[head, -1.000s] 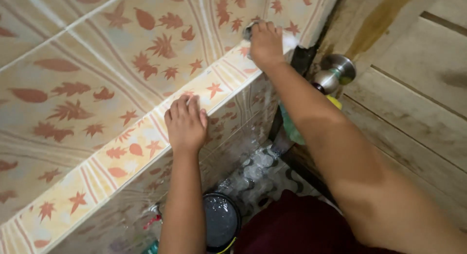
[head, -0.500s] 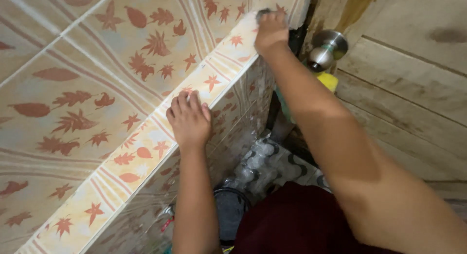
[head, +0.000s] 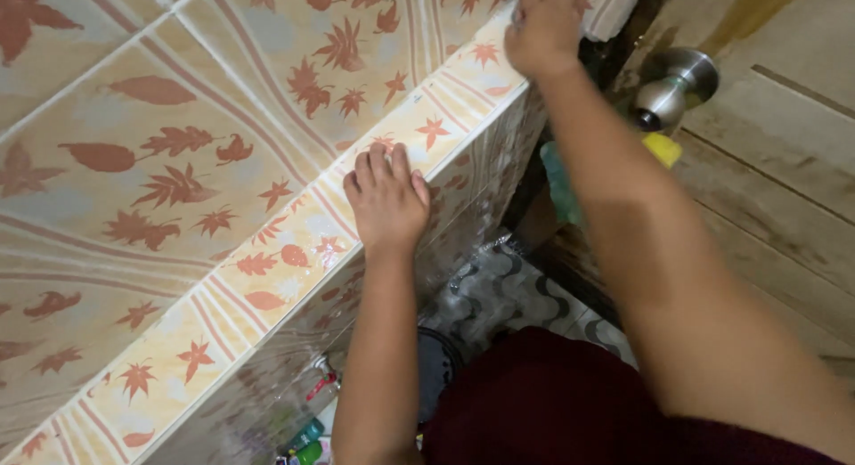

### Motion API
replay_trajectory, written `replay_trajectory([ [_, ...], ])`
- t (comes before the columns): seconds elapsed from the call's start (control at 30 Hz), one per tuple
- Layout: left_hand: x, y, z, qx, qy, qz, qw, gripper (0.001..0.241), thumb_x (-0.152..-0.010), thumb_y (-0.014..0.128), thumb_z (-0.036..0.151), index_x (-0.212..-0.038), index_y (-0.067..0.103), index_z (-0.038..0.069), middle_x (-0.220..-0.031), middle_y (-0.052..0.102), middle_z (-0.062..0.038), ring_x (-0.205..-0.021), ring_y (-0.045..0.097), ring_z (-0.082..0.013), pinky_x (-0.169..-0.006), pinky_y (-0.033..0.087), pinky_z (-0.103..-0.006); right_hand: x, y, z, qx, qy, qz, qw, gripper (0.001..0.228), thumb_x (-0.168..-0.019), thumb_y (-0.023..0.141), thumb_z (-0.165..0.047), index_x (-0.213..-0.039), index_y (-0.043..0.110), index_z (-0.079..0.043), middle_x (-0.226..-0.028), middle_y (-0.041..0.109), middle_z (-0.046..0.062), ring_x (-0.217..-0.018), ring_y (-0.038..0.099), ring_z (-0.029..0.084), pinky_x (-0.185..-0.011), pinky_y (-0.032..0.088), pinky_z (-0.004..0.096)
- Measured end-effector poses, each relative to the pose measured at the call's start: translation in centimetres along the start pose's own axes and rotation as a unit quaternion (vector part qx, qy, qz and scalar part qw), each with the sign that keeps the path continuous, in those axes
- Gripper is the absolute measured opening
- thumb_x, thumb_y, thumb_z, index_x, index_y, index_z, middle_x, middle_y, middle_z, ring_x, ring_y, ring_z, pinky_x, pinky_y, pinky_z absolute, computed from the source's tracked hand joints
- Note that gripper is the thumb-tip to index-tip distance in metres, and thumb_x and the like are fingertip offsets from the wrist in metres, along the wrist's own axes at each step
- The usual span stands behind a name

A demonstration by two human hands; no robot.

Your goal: The person repeatedly dips a cloth into a bucket of water and scrubs a tiled wall shelf in a bathroom. They rinse the cloth in a metal bowl and continue wiping the same shelf area throughout the clip.

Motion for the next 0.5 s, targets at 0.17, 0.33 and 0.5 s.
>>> replay_trajectory([
  [0.17,0.0,-0.5,0.1,-0.010,0.008,0.024,1.000,0.051,-0.098,0.045,0.037,-0.142,0.053,0.011,-0.143,0.048,-0.013,-0.135,0.041,-0.0315,-0.110,0.032,-0.0521,2.5,0.6,-5.2,-0.196,-0.050,-0.066,0.977,0.013,-0.085,0.072,-0.010,-0.097,0.069,-0.010,-0.106,0.066,0.012,-0.103,0.060,0.036,-0.087,0.051,0.047],
  [0.33,0.4,-0.7,0.2,0.011,0.006,0.022,1.000,0.050,-0.100,0.046,0.037,-0.143,0.055,0.012,-0.143,0.049,-0.013,-0.136,0.041,-0.0318,-0.111,0.031,-0.0520,7.8,-4.6,-14.2,-0.362,-0.173,-0.096,0.911,0.024,-0.076,0.075,-0.005,-0.097,0.065,-0.011,-0.099,0.067,0.010,-0.097,0.065,0.036,-0.088,0.053,0.044],
  [0.5,0.3,-0.7,0.2,0.003,0.001,0.027,1.000,0.050,-0.100,0.045,0.037,-0.142,0.053,0.012,-0.144,0.049,-0.012,-0.137,0.040,-0.0316,-0.112,0.030,-0.0517,2.2,-1.4,-6.4,-0.399,0.013,-0.054,0.915,0.046,-0.082,0.076,-0.007,-0.124,0.059,-0.013,-0.118,0.069,0.011,-0.116,0.069,0.033,-0.100,0.056,0.039],
])
Point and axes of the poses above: each hand's wrist, its own x-axis away from the middle knuckle, its own y-axis out of the palm, z = x × y, the point moved 6 cm from there along -x, towards the middle knuckle
